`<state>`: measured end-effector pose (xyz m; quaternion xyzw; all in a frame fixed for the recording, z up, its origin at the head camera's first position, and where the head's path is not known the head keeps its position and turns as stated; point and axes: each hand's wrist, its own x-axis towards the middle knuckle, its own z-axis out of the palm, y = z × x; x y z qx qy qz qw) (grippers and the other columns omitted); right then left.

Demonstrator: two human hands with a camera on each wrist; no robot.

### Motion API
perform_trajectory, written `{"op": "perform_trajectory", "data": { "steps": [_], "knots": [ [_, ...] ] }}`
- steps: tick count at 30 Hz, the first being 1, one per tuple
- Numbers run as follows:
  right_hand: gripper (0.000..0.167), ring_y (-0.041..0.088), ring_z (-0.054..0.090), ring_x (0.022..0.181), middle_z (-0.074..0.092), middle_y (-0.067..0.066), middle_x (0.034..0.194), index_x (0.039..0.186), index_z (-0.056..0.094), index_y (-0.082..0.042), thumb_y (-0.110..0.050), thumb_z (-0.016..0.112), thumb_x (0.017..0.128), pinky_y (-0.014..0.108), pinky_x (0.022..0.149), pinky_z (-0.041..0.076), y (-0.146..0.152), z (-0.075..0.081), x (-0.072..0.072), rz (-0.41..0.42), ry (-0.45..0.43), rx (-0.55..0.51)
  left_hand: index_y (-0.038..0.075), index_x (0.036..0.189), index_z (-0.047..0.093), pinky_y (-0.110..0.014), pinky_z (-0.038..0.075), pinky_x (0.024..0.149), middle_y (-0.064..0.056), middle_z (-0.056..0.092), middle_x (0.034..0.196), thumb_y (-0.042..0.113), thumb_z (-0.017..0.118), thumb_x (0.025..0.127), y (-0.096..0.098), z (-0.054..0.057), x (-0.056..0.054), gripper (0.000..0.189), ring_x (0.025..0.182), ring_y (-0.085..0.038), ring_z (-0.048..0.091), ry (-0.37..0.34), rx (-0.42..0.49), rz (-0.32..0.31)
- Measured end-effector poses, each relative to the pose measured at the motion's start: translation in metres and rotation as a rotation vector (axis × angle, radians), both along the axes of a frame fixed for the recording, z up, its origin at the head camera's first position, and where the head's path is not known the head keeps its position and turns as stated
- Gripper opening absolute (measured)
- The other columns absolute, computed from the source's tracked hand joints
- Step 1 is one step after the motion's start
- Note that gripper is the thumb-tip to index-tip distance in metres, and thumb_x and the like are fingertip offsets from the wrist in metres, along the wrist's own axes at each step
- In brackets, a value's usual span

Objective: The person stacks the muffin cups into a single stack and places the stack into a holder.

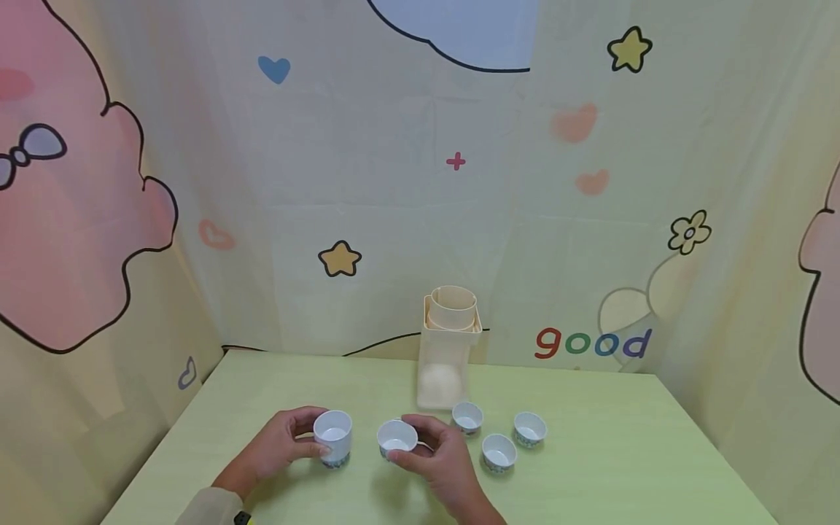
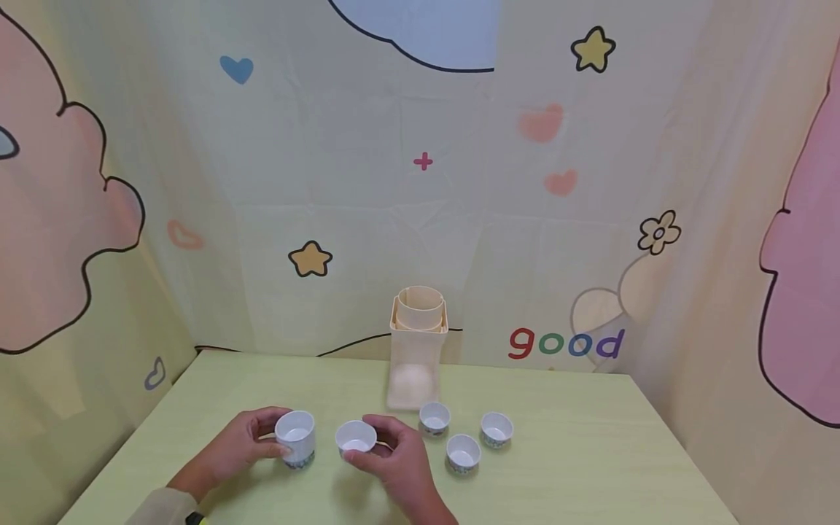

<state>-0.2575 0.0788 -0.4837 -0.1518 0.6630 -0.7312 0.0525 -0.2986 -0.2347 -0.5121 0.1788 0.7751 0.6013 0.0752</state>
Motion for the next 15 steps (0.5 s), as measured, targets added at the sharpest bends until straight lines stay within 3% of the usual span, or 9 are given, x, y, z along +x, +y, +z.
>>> {"op": "perform_trajectory", "data": {
  "steps": [11, 15],
  "knots": [
    [0.061, 0.018, 0.069, 0.102, 0.069, 0.021, 0.124, 0.13, 0.062, 0.007, -0.008, 0.09, 0.078, 0.02, 0.086, 0.06, -0.023, 0.002, -0.001, 0.017, 0.002, -0.021, -0.003, 0.138, 0.058, -0.029, 0.058, 0.099, -0.02, 0.065, 0.135, 0.022, 0.087, 0.083, 0.002, 0.003, 0.002, 0.067, 0.123, -0.03, 0.065, -0.007, -0.021, 0.008],
    [0.059, 0.019, 0.068, 0.106, 0.069, 0.019, 0.124, 0.129, 0.063, 0.006, -0.01, 0.09, 0.078, 0.02, 0.087, 0.059, -0.033, 0.001, -0.002, 0.021, 0.011, -0.022, -0.001, 0.138, 0.059, -0.027, 0.058, 0.098, -0.017, 0.066, 0.134, 0.024, 0.087, 0.083, 0.002, 0.003, 0.002, 0.066, 0.12, -0.024, 0.066, -0.005, -0.036, 0.016]
  ]
}}
